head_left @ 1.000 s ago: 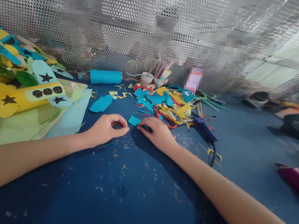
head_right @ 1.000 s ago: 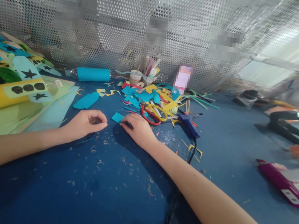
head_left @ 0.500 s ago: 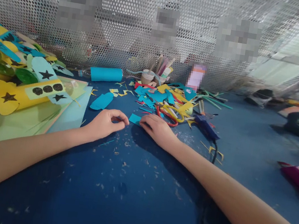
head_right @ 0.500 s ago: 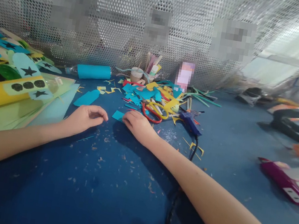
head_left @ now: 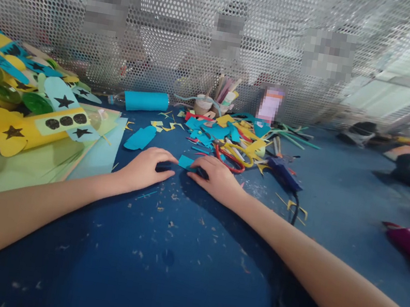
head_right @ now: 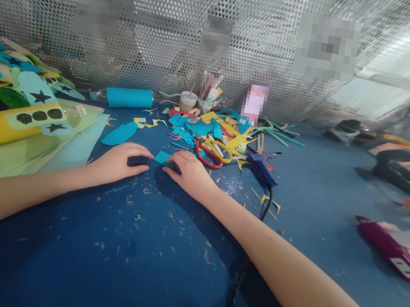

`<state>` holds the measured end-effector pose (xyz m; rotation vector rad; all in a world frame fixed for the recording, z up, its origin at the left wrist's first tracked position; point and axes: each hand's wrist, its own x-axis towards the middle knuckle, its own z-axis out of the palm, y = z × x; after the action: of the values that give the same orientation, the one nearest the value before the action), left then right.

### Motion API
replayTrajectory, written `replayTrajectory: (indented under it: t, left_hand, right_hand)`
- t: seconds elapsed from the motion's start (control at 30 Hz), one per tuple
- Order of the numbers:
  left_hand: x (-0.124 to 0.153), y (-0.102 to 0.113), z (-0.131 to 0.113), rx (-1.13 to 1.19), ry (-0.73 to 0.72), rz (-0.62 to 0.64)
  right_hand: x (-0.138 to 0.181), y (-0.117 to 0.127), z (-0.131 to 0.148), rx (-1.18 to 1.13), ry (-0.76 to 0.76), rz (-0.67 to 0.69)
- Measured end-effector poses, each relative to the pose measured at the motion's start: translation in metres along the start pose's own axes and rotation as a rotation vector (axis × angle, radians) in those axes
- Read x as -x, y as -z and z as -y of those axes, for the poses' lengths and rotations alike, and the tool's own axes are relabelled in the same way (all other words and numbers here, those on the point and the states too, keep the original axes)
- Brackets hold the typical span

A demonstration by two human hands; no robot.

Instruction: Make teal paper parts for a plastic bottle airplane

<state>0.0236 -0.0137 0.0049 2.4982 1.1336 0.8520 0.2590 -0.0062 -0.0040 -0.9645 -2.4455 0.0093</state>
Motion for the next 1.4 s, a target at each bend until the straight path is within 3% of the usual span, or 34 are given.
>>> replayTrajectory:
  t: [0.43, 0.67, 0.93, 1.23, 1.4]
  left_hand:
    - [0.001, -0.005, 0.003, -0.045, -0.236, -0.016]
    - [0.004, -0.004, -0.002, -0.083, -0.352, -0.037]
    - [0.005, -0.003, -0.006, -0.057, -0.299, -0.006]
    - [0.003, -0.001, -0.004, -0.003, -0.147, 0.102]
    - [0.002, 0.0, -0.005, 0.012, -0.197, 0.133]
  right_hand:
    - [0.002, 0.001, 0.013, -0.13, 0.158, -0.024]
    - [0.002, 0.003, 0.022, -0.155, 0.096, -0.029]
    - [0.001, 0.002, 0.022, -0.133, 0.098, -0.01]
    - [-0.002, 0.002, 0.02, -0.26, -0.187, 0.023]
    - [-0.002, 0.003, 0.019, -0.275, -0.231, 0.054]
